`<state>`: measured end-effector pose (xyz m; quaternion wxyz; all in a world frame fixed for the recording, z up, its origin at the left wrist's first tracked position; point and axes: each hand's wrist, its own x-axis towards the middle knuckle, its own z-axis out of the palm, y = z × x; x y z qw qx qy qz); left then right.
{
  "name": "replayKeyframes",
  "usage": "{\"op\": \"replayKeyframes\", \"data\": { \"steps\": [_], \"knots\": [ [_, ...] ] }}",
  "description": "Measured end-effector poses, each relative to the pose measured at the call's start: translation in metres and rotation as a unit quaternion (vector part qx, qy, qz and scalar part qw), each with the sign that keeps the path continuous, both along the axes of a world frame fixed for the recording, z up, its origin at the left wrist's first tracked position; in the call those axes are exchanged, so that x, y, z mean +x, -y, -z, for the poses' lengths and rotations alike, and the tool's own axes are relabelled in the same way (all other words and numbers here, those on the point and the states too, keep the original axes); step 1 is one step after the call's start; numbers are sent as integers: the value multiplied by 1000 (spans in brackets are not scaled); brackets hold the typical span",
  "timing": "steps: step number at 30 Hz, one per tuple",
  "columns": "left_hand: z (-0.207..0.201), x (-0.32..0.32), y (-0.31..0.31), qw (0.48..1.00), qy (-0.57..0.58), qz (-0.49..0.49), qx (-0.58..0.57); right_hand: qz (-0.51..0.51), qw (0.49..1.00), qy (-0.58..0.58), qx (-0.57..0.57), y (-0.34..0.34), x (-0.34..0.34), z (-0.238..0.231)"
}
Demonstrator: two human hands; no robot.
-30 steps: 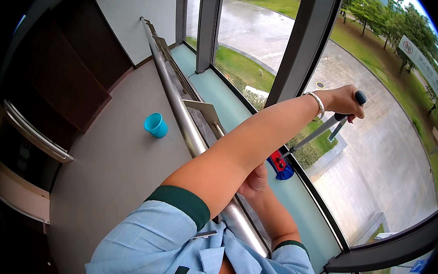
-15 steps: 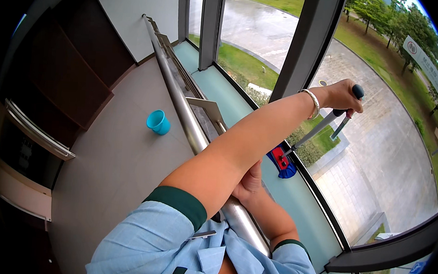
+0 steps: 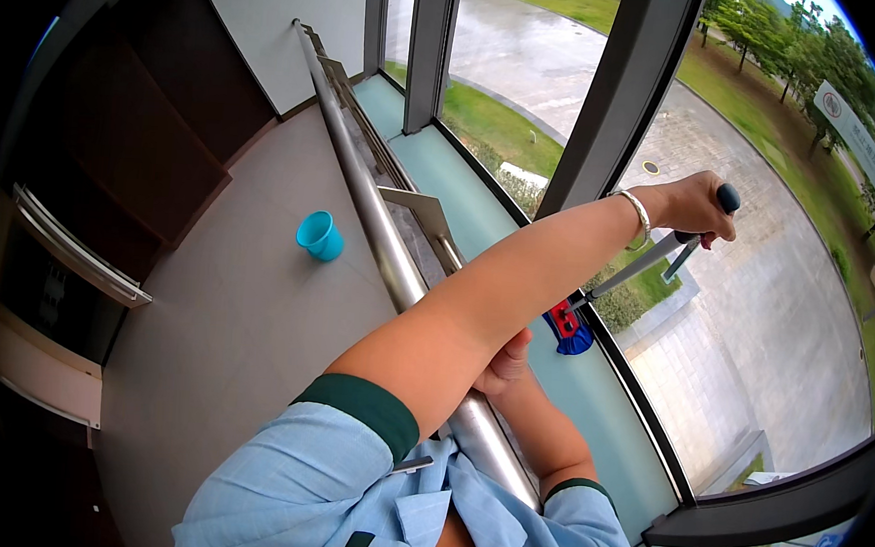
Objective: The person is cleaning glass window panes using a long-handled scrubber tool in a building corridor.
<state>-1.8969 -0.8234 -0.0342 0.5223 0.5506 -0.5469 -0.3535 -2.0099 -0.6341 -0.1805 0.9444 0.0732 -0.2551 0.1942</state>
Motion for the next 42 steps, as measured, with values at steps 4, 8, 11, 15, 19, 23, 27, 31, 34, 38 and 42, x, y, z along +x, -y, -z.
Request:
{"op": "replayKeyframes", "data": {
  "steps": [4,8,11,15,19,23,27,31,34,38,42],
  "knots": [
    [-1,2,-26,999,16,-38,16,161,973,-24,-165,48,14,14],
    [-2,10,-38,1000,18,-5,-23,542,685,-348,-342,154,21,98],
    [8,6,-55,999,33,5,-43,706,425,-355,-442,199,25,135],
    [28,-29,-74,997,25,19,-67,500,541,-220,-640,214,35,157],
    [44,-49,-95,975,157,-39,-155,518,540,-169,-642,190,67,171],
    [19,-41,-113,966,177,-69,-173,593,454,-179,-640,190,92,204],
    [4,-32,-123,963,166,-58,-206,619,422,-178,-639,189,108,221],
    [21,-15,-122,974,141,-63,-165,627,406,-167,-643,186,118,226],
    [32,-11,-117,974,167,-36,-146,630,397,-160,-648,188,119,230],
    [23,-9,-115,983,154,-4,-104,629,374,-157,-663,200,111,237],
    [11,11,-139,992,78,-61,-75,566,372,-190,-711,167,108,199]
  ]
}}
